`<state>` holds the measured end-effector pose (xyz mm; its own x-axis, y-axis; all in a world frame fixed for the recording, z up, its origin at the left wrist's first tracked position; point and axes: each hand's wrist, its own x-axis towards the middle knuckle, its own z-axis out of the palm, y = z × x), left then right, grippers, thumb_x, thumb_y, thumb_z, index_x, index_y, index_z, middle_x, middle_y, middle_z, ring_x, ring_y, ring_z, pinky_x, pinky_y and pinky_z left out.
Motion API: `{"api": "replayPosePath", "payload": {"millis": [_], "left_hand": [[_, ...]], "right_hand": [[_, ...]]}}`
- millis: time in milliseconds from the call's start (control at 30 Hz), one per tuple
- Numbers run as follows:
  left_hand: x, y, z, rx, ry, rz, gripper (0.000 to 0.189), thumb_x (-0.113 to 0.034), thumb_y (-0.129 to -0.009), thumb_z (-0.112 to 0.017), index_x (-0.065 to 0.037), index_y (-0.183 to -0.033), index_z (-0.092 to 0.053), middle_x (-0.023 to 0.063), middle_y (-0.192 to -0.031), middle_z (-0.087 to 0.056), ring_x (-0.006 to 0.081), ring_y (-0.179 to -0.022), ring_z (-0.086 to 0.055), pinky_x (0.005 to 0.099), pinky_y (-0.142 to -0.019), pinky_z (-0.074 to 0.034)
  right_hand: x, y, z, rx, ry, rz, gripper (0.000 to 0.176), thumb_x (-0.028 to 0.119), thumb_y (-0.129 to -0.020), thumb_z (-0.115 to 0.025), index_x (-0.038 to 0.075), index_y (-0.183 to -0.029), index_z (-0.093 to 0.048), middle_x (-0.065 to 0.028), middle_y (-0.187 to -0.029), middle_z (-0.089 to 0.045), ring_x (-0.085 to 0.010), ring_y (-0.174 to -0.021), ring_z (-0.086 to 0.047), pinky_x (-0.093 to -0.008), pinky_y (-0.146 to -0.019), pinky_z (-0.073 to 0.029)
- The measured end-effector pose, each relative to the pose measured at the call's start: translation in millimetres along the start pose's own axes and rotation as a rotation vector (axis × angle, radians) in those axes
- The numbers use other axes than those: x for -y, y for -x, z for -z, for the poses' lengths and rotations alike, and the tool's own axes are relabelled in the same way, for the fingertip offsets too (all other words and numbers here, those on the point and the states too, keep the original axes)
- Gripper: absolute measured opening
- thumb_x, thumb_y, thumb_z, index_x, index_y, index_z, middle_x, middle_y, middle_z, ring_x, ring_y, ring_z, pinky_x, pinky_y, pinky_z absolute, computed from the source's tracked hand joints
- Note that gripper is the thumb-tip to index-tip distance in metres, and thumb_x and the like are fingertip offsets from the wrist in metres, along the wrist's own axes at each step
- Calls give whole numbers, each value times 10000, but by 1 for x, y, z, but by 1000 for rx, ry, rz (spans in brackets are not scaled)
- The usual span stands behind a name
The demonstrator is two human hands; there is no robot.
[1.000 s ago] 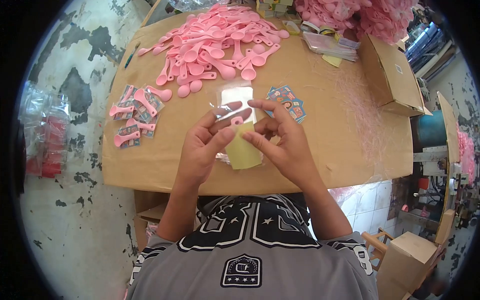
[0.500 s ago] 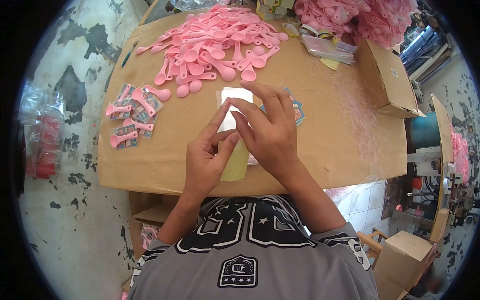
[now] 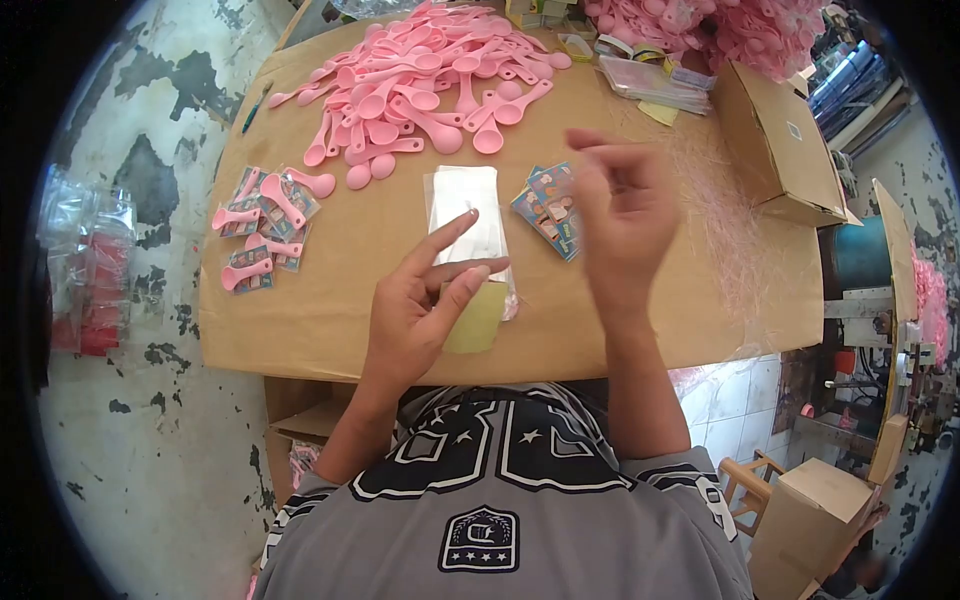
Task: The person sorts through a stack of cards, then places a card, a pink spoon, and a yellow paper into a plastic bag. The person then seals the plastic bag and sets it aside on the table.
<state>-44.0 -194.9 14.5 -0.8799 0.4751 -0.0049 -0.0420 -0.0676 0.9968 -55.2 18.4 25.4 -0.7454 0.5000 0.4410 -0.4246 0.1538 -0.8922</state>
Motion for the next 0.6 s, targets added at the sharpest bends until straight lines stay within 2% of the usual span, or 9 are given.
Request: {"api": "replayPosePath", "payload": {"millis": [100,133,167,200,300,367,500,600], "left_hand": [[7,-2,2,-53,217,5,449,-119,-1073,-629,28,-1477,-501,222,-1221,-754,174,-1071,-726,281,-922,-556],[9,-4,3,-74,275,0,416,-120,-1074,-626,38,-1443,-519,235,-1249,-740,211,-1113,-732,303,-962,-564],[12,-5,6,-85,299,-21,328,-107,-1070,-625,48,-1353,-566,247,-1282,-719,285,-1167,-726,355,-1018,-565],[14,-6,7,-94,304,-39,312,-110,-1070,-627,45,-1336,-580,245,-1289,-717,287,-1176,-722,359,-1019,-563],[17,-10,11,-119,326,-93,267,-99,-1065,-634,41,-1292,-622,228,-1312,-705,269,-1195,-707,357,-1022,-558],[18,-12,11,-131,347,-130,241,-68,-1059,-638,44,-1271,-654,206,-1329,-693,224,-1196,-697,339,-1024,-553],[20,-12,17,-108,315,-114,242,-96,-1067,-634,45,-1257,-687,180,-1324,-689,183,-1142,-697,324,-1018,-542],[23,-11,23,-118,311,-82,262,-134,-1084,-617,49,-1253,-700,159,-1236,-729,163,-1082,-708,307,-977,-559]], "right_hand": [[1,-16,30,-62,-332,-9,151,-70,-943,-604,0,-1076,-588,-153,-1084,-718,-138,-853,-673,-274,-751,-552],[4,-15,35,-49,-334,-35,130,-61,-947,-604,2,-1061,-598,-127,-1037,-703,-108,-799,-633,-254,-703,-518],[8,-10,40,-35,-335,-62,110,-52,-950,-604,3,-1046,-607,-100,-989,-689,-79,-746,-593,-234,-656,-484],[12,-4,43,-19,-335,-91,91,-43,-954,-604,5,-1031,-617,-73,-942,-674,-50,-693,-553,-214,-609,-450],[-1,18,49,306,-290,-287,76,5,-975,-609,17,-1024,-665,-1,-877,-613,-5,-628,-418,-197,-555,-335],[10,29,27,403,-69,-449,94,75,-977,-673,23,-1044,-713,32,-858,-619,7,-639,-413,-183,-567,-303],[-1,46,-6,511,20,-321,157,135,-991,-726,19,-1097,-731,42,-843,-634,0,-678,-456,-190,-600,-351],[-5,44,-13,504,-29,-385,166,157,-1002,-742,13,-1082,-734,31,-875,-670,-11,-737,-538,-192,-651,-412]]}}
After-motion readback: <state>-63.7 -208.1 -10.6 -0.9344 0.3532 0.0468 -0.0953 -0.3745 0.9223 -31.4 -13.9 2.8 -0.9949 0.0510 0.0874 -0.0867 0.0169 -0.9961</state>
